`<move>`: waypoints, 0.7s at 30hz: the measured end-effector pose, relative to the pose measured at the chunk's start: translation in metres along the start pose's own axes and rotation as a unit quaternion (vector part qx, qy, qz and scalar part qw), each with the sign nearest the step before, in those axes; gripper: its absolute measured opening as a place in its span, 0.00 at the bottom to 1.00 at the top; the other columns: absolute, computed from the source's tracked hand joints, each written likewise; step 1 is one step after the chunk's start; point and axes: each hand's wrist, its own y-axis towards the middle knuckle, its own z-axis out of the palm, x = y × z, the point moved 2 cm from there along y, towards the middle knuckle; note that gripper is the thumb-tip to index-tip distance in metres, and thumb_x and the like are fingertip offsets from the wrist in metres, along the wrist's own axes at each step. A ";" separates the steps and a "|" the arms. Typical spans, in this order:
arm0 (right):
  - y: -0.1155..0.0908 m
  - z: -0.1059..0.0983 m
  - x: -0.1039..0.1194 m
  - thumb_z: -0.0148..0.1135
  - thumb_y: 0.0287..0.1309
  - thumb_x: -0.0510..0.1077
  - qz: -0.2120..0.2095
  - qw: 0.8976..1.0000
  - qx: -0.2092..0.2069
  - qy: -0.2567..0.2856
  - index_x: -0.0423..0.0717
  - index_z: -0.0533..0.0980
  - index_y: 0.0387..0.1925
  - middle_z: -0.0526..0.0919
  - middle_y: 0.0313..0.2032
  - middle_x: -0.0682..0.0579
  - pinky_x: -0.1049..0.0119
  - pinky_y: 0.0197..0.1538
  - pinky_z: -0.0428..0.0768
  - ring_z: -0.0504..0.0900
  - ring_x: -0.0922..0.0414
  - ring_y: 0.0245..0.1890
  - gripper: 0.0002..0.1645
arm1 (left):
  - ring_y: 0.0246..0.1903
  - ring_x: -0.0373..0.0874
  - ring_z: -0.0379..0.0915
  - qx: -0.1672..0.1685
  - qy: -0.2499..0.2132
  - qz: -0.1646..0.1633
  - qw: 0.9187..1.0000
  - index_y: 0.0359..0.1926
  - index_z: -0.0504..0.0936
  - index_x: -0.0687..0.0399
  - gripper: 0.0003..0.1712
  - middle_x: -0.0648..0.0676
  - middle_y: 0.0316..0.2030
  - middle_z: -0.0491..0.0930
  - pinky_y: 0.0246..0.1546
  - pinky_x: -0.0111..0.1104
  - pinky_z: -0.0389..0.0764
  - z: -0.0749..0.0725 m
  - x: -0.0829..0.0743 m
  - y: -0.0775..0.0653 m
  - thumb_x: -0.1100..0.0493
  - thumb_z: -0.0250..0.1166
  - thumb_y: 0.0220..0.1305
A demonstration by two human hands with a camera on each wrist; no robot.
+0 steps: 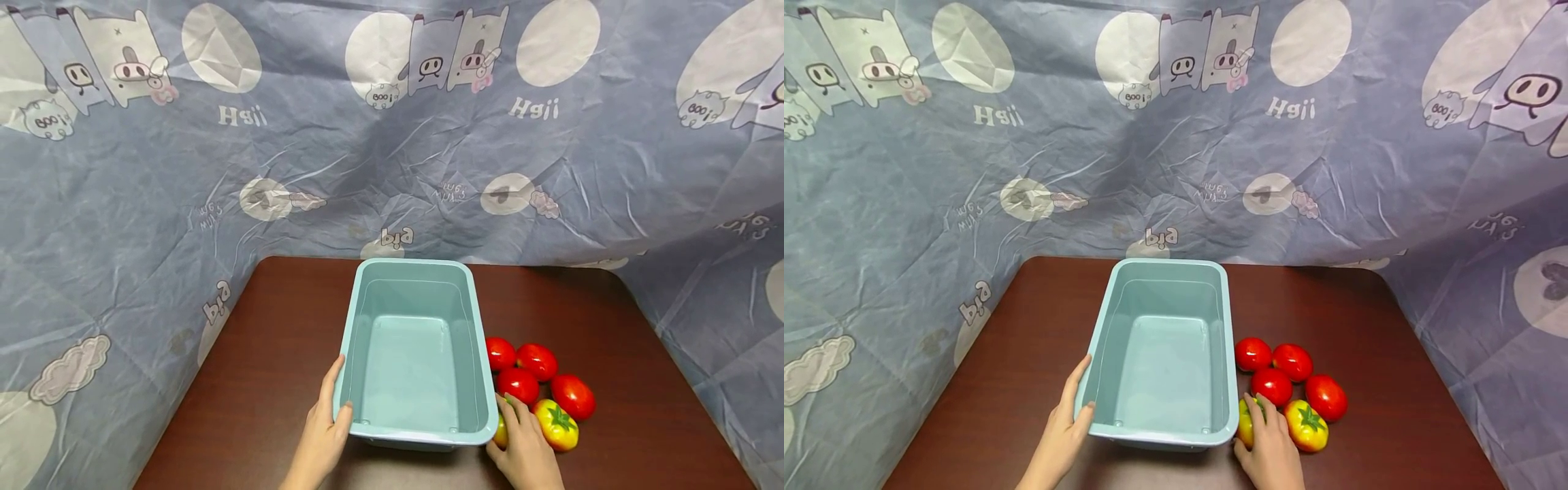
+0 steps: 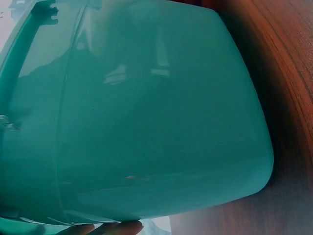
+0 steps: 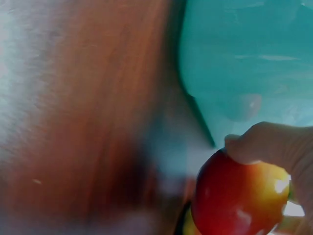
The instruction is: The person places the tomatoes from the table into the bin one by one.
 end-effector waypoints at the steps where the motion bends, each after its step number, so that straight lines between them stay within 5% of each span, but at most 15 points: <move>1: 0.002 -0.002 0.001 0.79 0.30 0.40 0.002 1.000 -0.006 0.009 0.41 0.74 0.58 0.76 0.53 0.40 0.40 0.41 0.80 0.77 0.39 0.48 0.45 | 0.59 0.42 0.72 0.000 0.000 0.001 1.000 0.75 0.54 0.31 0.46 0.49 0.68 0.69 0.56 0.48 0.74 0.000 0.000 0.000 0.68 0.53 0.60; 21: 0.056 -0.060 0.005 0.72 0.51 0.47 0.128 0.984 -0.013 0.122 0.43 0.68 0.66 0.73 0.59 0.38 0.40 0.51 0.73 0.74 0.41 0.52 0.41 | 0.54 0.43 0.72 0.014 -0.018 -0.005 1.000 0.76 0.53 0.32 0.46 0.50 0.70 0.67 0.56 0.50 0.73 -0.002 0.001 0.001 0.68 0.52 0.60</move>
